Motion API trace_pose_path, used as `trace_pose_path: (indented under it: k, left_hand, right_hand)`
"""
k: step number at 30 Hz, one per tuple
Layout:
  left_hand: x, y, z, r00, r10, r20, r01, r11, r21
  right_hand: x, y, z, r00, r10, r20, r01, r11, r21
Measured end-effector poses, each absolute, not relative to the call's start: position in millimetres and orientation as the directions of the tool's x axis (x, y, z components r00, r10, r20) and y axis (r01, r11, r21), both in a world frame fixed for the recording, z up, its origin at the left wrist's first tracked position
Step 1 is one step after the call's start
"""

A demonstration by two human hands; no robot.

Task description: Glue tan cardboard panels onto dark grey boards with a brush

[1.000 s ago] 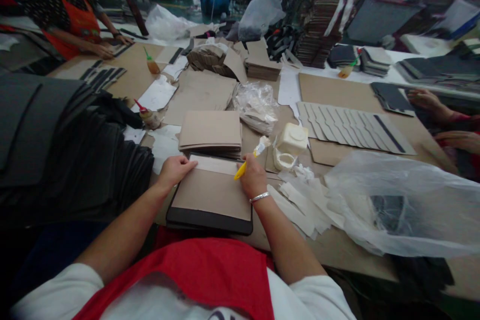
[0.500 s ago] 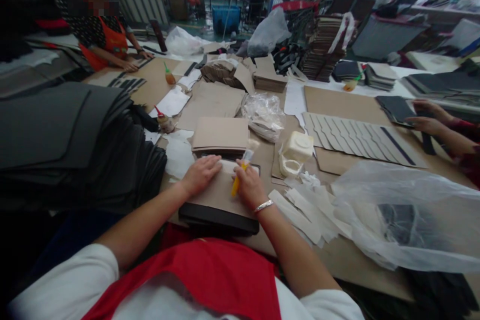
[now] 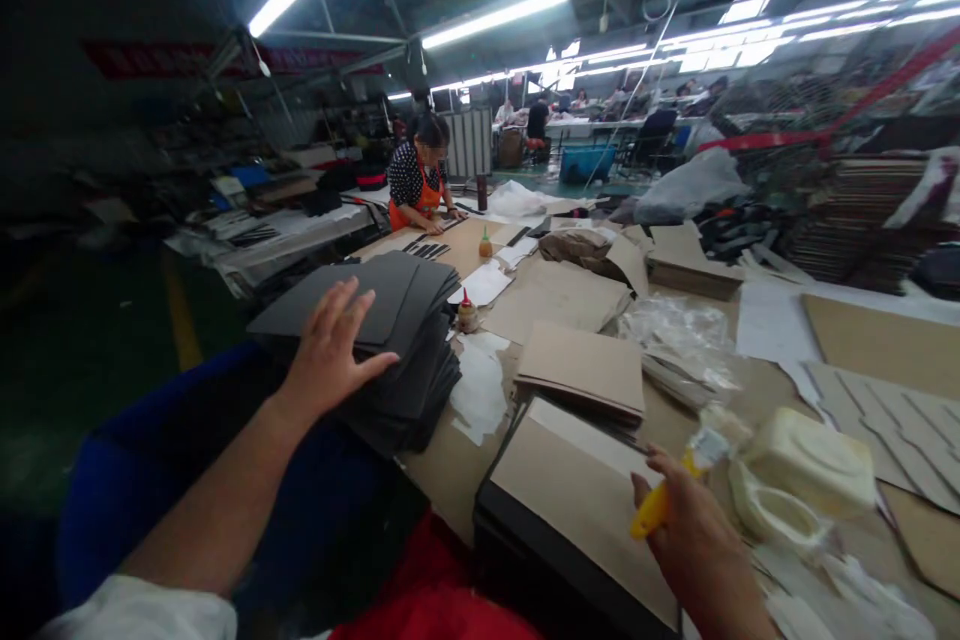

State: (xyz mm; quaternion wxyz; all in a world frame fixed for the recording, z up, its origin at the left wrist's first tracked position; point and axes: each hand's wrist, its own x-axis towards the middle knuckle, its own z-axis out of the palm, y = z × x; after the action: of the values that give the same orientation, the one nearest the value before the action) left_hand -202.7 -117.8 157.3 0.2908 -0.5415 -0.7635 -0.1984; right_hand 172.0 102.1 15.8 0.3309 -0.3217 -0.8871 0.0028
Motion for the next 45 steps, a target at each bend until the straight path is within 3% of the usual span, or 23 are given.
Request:
trace_pose_path:
  k: [3,6,11,15,18,21,23,26,30,36,39,42,45]
  left_hand:
    - [-246.3,-129.6,176.3,-0.293,0.853,0.431,0.945,0.327,-0.004]
    - [-259.7,-126.7,183.2,-0.182,0.927,0.327,0.968,0.227,-0.104]
    - [-244.6,-128.6,196.7,0.085,0.945,0.317,0.899,0.065,-0.433]
    - [-195.8,-136.9,193.9,0.295,0.826,0.481,0.872,-0.027,-0.489]
    - [-135.6,-130.8,166.0,0.527,0.676,0.515,0.840,-0.322,-0.437]
    - [-74.1,-110.3,118.2,0.695,0.540,0.474,0.710,-0.619,-0.336]
    - [-44.3,-91.7,83.0,0.747,0.506,0.431,0.643,-0.715,-0.275]
    - [-27.0,-66.5,38.6,0.678,0.636,0.368,0.719,-0.678,-0.153]
    - [-33.4,-50.8,8.4,0.513,0.843,0.160,0.853,-0.521,0.011]
    - [-36.6,-39.0,3.9,0.508,0.859,0.061,0.851,-0.512,0.118]
    - [-39.7,-33.4,8.7,0.545,0.836,0.059,0.824,-0.547,0.143]
    - [-43.5,-19.5,20.9,0.582,0.811,0.058,0.785,-0.580,0.219]
    - [-43.2,19.6,35.5,0.515,0.847,0.131,0.795,-0.529,0.299]
  right_hand:
    - [132.9,79.4,48.7,-0.569,0.547,0.614,0.460,0.831,-0.314]
    - [95.2,59.8,73.6,-0.609,0.513,0.605,0.301,0.855,-0.422]
    - [45.7,31.8,109.7,-0.668,0.453,0.591,0.033,0.811,-0.584]
    - [23.7,11.0,132.0,-0.662,0.615,0.428,-0.052,0.532,-0.845]
    - [31.0,11.1,125.4,-0.572,0.744,0.345,-0.006,0.417,-0.909]
    - [69.5,21.9,92.6,-0.409,0.840,0.357,0.247,0.479,-0.843]
    - [107.1,29.4,62.7,-0.336,0.878,0.341,0.410,0.463,-0.786]
    - [159.9,40.3,20.6,-0.287,0.914,0.288,0.574,0.405,-0.712]
    - [194.5,51.7,-9.4,-0.276,0.925,0.263,0.678,0.381,-0.629]
    - [201.8,64.6,-0.2,-0.339,0.915,0.217,0.828,0.400,-0.392]
    - [206.2,88.5,29.2,-0.319,0.904,0.286,0.863,0.402,-0.308]
    - [189.2,130.7,68.3,-0.265,0.891,0.369,0.750,0.431,-0.503]
    - [133.6,177.2,93.6,-0.306,0.916,0.259,0.389,0.369,-0.844]
